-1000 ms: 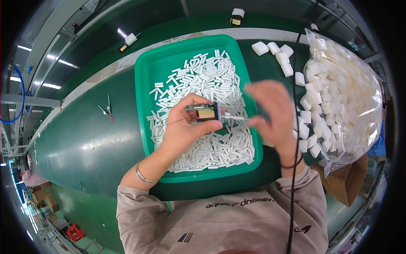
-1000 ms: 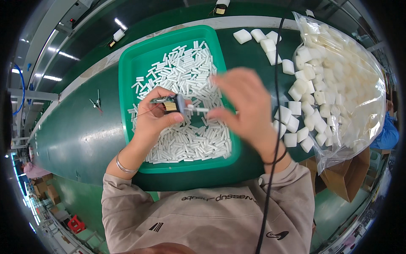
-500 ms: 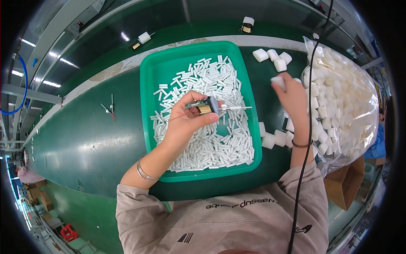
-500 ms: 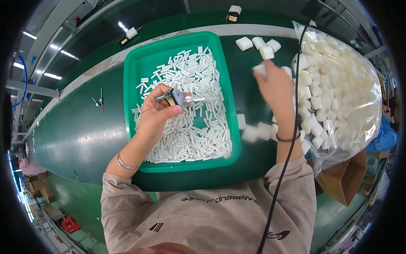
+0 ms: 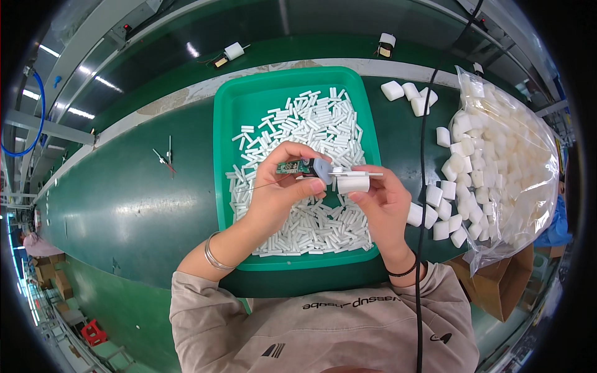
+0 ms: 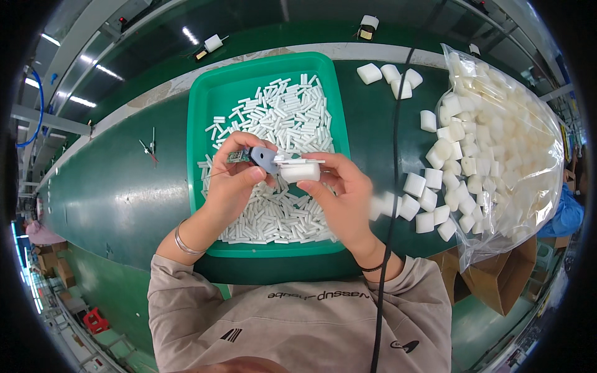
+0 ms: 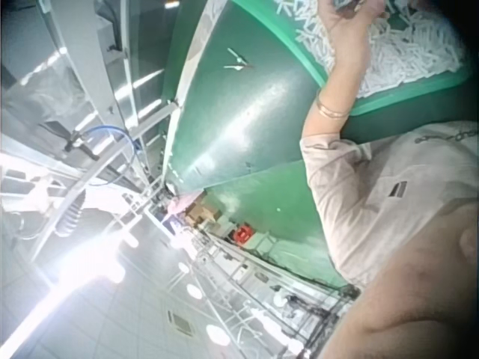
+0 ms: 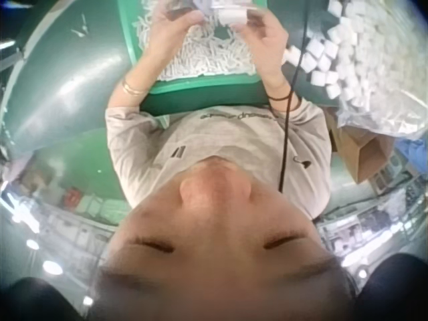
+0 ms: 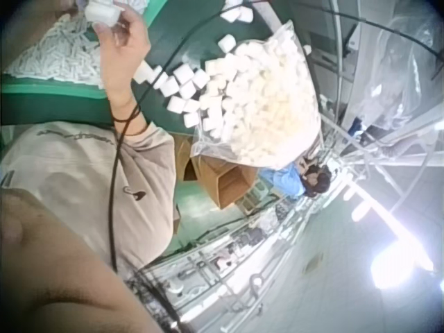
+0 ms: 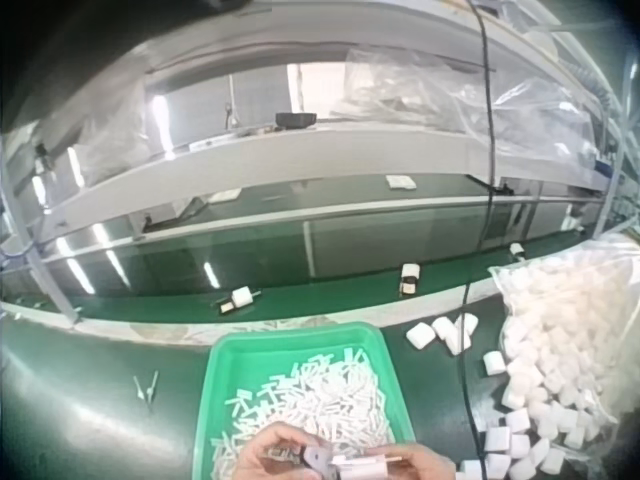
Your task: The person assembles electronic components by fitting white foam pieces and tubes onto the circuit board modules by hand and placing the assembled units onto the conveyor belt.
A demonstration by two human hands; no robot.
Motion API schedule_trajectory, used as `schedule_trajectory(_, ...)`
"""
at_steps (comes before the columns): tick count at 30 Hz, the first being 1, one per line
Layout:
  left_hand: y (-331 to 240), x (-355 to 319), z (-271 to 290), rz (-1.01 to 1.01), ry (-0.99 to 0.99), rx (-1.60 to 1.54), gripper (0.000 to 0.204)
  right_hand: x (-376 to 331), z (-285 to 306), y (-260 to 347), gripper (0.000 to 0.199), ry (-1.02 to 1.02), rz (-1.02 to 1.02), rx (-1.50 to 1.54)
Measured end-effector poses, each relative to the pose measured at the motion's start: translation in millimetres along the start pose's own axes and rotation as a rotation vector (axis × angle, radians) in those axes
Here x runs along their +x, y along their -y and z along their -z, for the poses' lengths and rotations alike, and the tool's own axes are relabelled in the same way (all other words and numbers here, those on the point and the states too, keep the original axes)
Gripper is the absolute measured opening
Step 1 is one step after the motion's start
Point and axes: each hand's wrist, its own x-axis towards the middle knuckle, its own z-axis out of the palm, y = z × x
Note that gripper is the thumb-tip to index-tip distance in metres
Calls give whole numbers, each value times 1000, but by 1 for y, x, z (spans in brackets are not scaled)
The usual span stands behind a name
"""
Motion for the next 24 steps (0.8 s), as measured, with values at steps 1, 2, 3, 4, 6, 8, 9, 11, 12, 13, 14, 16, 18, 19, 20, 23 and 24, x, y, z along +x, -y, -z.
schedule_trajectory(1, -1, 1, -1, -23, -9, 78, 32, 0, 0, -2, 28, -18, 50, -35)
schedule_trajectory(2, -2, 1, -3, -45, -17, 156, 33, -2, 1, -3, 28, -19, 48, -34)
schedule_trajectory(3, -3, 1, -6, -42, -17, 157, 33, -4, 3, -4, 28, -48, 66, -53)
schedule_trajectory(4, -5, -1, -8, -66, -14, 286, 34, -6, 4, -6, 27, -75, 86, -71)
schedule_trajectory(6, -5, -2, -8, -87, -9, 417, 35, -8, 4, -8, 30, -84, 133, -94)
schedule_trajectory(8, -2, -1, -6, -248, 109, 569, 35, -10, 2, -8, 32, -98, 180, -121)
schedule_trajectory(9, -3, -2, -8, -239, 89, 578, 34, -10, -2, -6, 35, -169, 258, -128)
schedule_trajectory(11, -2, -2, -7, -227, 104, 570, 33, -12, 2, -9, 38, -240, 332, -130)
schedule_trajectory(12, -2, -2, -6, -219, 120, 560, 33, -12, 13, -17, 40, -161, 477, -269)
schedule_trajectory(13, -2, -2, -7, -216, 121, 560, 33, -9, 18, -18, 42, -80, 620, -411)
schedule_trajectory(14, -3, -3, -7, -182, 136, 574, 33, -8, 20, -17, 42, -83, 618, -411)
schedule_trajectory(16, -4, -3, -9, -148, 152, 590, 33, -4, 20, -9, 41, -7, 691, -522)
schedule_trajectory(18, -5, -3, -10, -110, 221, 560, 32, -2, 19, -6, 40, 9, 713, -497)
schedule_trajectory(19, -5, -2, -10, -108, 223, 560, 32, -1, 18, -6, 39, 27, 730, -477)
schedule_trajectory(20, -5, -2, -10, -79, 207, 545, 34, -1, 18, -7, 39, 26, 729, -477)
schedule_trajectory(23, -3, -1, -9, -79, 189, 575, 33, -2, 11, -8, 37, 10, 649, -425)
schedule_trajectory(24, -2, 0, -9, -108, 187, 620, 30, -4, 3, -7, 33, -78, 528, -227)
